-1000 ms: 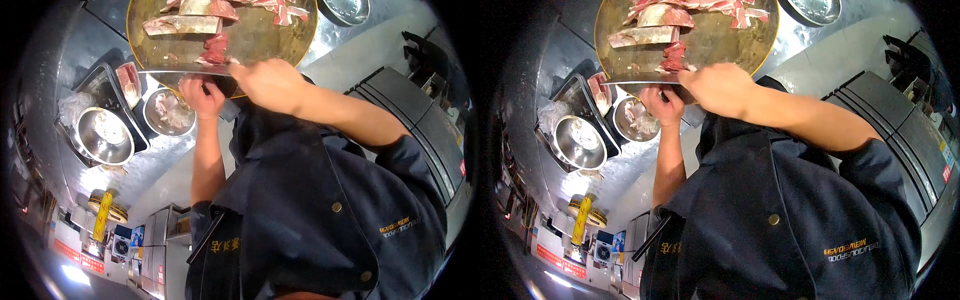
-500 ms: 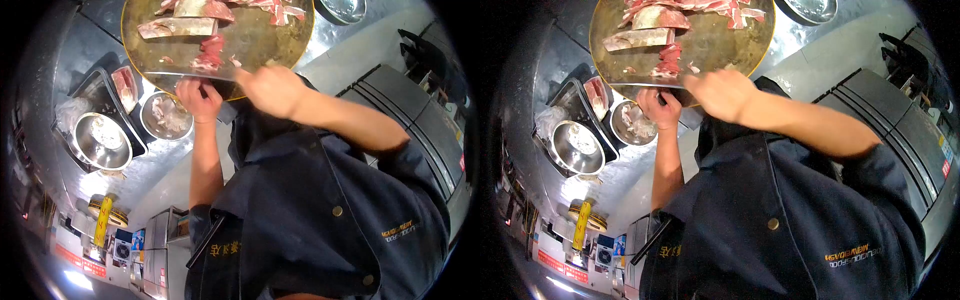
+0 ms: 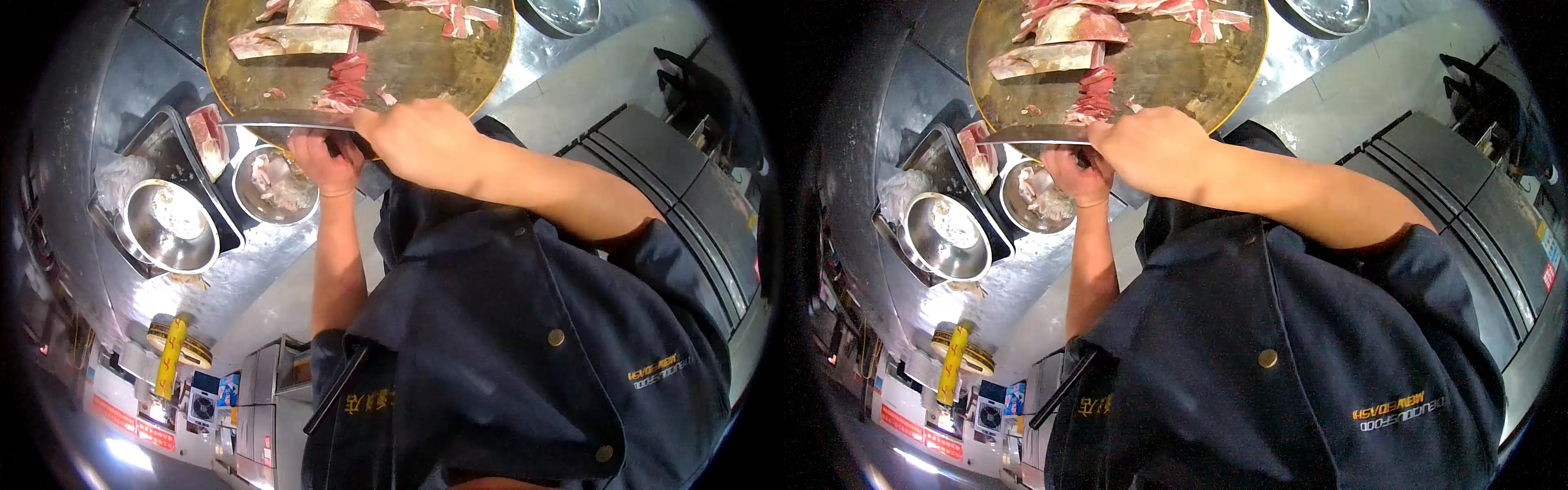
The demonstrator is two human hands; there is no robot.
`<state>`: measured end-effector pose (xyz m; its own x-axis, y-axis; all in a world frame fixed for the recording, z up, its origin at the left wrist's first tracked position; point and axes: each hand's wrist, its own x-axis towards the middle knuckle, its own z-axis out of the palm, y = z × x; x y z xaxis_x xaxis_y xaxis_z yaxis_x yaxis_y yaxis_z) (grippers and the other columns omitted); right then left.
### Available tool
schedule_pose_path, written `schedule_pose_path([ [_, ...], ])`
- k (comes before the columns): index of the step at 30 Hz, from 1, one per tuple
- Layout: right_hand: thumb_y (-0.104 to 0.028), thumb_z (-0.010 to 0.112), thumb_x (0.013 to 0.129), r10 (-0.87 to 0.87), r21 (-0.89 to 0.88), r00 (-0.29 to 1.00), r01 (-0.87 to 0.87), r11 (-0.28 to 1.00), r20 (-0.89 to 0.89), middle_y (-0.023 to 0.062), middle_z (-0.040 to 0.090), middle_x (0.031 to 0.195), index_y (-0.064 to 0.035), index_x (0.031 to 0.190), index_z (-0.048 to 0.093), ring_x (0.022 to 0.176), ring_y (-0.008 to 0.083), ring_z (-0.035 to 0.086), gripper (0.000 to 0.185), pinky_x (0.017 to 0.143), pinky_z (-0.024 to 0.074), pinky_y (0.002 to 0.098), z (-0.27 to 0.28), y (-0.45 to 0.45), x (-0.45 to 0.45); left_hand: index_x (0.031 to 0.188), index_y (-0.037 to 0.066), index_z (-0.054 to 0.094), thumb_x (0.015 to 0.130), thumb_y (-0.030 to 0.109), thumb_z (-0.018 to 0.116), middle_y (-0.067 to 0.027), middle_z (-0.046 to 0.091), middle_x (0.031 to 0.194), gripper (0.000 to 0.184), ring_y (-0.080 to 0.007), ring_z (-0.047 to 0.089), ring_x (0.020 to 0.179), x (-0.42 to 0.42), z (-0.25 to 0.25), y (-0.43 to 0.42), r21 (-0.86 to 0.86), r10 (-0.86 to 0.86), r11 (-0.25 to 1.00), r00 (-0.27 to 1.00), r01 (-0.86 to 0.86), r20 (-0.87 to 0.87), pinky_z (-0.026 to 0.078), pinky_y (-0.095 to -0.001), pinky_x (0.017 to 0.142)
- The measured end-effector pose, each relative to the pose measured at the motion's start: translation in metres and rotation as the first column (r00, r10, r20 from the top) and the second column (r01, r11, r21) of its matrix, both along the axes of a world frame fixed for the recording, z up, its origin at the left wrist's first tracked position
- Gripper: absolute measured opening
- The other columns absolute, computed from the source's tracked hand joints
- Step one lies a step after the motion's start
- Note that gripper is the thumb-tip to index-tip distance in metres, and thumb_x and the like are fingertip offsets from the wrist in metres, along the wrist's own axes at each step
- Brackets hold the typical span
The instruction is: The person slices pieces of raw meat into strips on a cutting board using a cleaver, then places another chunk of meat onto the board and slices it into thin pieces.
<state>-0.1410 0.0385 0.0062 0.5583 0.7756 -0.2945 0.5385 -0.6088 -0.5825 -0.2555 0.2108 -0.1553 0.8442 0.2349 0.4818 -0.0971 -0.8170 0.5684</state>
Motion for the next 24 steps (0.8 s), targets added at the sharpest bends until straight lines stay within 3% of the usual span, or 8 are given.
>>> schedule_pose_path([
  [2, -0.017, 0.057, 0.095, -0.006, -0.008, 0.999, 0.006, 1.0, -0.034, 0.0222, 0.071, 0.074, -0.0032, 0.108, 0.056, 0.072, 0.043, 0.074, 0.018, 0.063, 0.0595, 0.053, 0.004, -0.006, -0.001, 0.117, 0.007, 0.07, 0.087, 0.014, 0.071, -0.0143, 0.068, 0.111, 0.031, -0.0403, 0.063, 0.101, 0.002, -0.002, 0.0, -0.005, 0.006, 1.0, 1.0, -0.006, 0.006, 0.048, -0.0514, 0.089],
  [4, -0.016, 0.057, 0.096, -0.016, -0.245, 0.991, -0.017, 0.969, -0.135, 0.021, 0.071, 0.073, -0.0039, 0.109, 0.056, 0.071, 0.0426, 0.074, 0.018, 0.062, 0.0602, 0.0515, 0.022, -0.022, -0.005, 0.114, 0.006, 0.07, 0.088, 0.014, 0.07, -0.0147, 0.068, 0.109, 0.027, -0.0399, 0.063, 0.101, 0.002, 0.003, 0.0, 0.01, 0.01, 1.0, 1.0, -0.01, 0.017, 0.048, -0.0507, 0.089],
  [8, -0.017, 0.057, 0.097, 0.007, -0.212, 0.998, -0.02, 0.977, -0.064, 0.0212, 0.071, 0.072, -0.0037, 0.11, 0.056, 0.069, 0.0412, 0.074, 0.019, 0.061, 0.0604, 0.0504, -0.004, -0.017, -0.009, 0.112, 0.005, 0.068, 0.091, 0.015, 0.067, -0.016, 0.068, 0.112, 0.024, -0.0422, 0.062, 0.103, 0.001, 0.003, -0.003, -0.007, 0.033, 0.999, 0.999, -0.033, 0.014, 0.048, -0.0515, 0.092],
  [9, -0.017, 0.059, 0.096, -0.03, 0.042, 0.999, 0.028, 0.999, 0.033, 0.0218, 0.07, 0.071, -0.0039, 0.11, 0.057, 0.067, 0.0408, 0.074, 0.02, 0.061, 0.0602, 0.0502, -0.03, -0.006, -0.009, 0.112, 0.005, 0.068, 0.091, 0.015, 0.067, -0.016, 0.068, 0.112, 0.024, -0.0422, 0.062, 0.103, -0.004, 0.007, -0.004, -0.007, 0.032, 0.999, 0.999, -0.032, 0.005, 0.048, -0.0515, 0.092],
  [10, -0.017, 0.059, 0.096, -0.027, 0.048, 0.999, 0.026, 0.999, 0.033, 0.0218, 0.07, 0.071, -0.0039, 0.11, 0.057, 0.067, 0.0408, 0.074, 0.02, 0.061, 0.0602, 0.0502, -0.036, 0.001, -0.01, 0.111, 0.003, 0.066, 0.093, 0.014, 0.067, -0.0169, 0.067, 0.111, 0.021, -0.0417, 0.061, 0.103, -0.005, 0.012, -0.003, -0.009, 0.018, 1.0, 1.0, -0.018, -0.003, 0.048, -0.0518, 0.093],
  [17, -0.015, 0.06, 0.095, 0.006, -0.113, 1.0, -0.009, 0.994, -0.022, 0.0209, 0.069, 0.069, -0.0016, 0.11, 0.058, 0.065, 0.0411, 0.073, 0.02, 0.058, 0.0582, 0.052, 0.019, -0.023, -0.004, 0.122, 0.0, 0.067, 0.092, 0.013, 0.069, -0.0218, 0.068, 0.12, 0.033, -0.0442, 0.06, 0.11, -0.003, 0.003, 0.001, -0.015, 0.003, 1.0, 1.0, -0.003, -0.029, 0.046, -0.0543, 0.1],
  [19, -0.021, 0.052, 0.1, 0.014, -0.198, 0.996, -0.031, 0.98, -0.089, 0.0226, 0.073, 0.077, -0.0022, 0.12, 0.062, 0.073, 0.0418, 0.076, 0.029, 0.065, 0.0604, 0.0527, 0.046, -0.038, -0.009, 0.119, 0.002, 0.068, 0.09, 0.011, 0.07, -0.0201, 0.068, 0.12, 0.031, -0.043, 0.061, 0.107, -0.005, 0.004, -0.002, 0.008, 0.023, 1.0, 0.999, -0.023, -0.025, 0.046, -0.0533, 0.097],
  [24, -0.019, 0.05, 0.101, -0.005, -0.196, 0.994, -0.017, 0.98, -0.108, 0.0222, 0.074, 0.081, -0.0028, 0.115, 0.062, 0.078, 0.0408, 0.076, 0.024, 0.069, 0.0601, 0.0522, 0.016, -0.004, -0.007, 0.117, 0.005, 0.069, 0.088, 0.009, 0.07, -0.0155, 0.07, 0.119, 0.03, -0.0406, 0.063, 0.105, -0.003, 0.002, -0.003, -0.029, 0.03, 0.999, 0.999, -0.029, 0.023, 0.047, -0.0512, 0.094],
])
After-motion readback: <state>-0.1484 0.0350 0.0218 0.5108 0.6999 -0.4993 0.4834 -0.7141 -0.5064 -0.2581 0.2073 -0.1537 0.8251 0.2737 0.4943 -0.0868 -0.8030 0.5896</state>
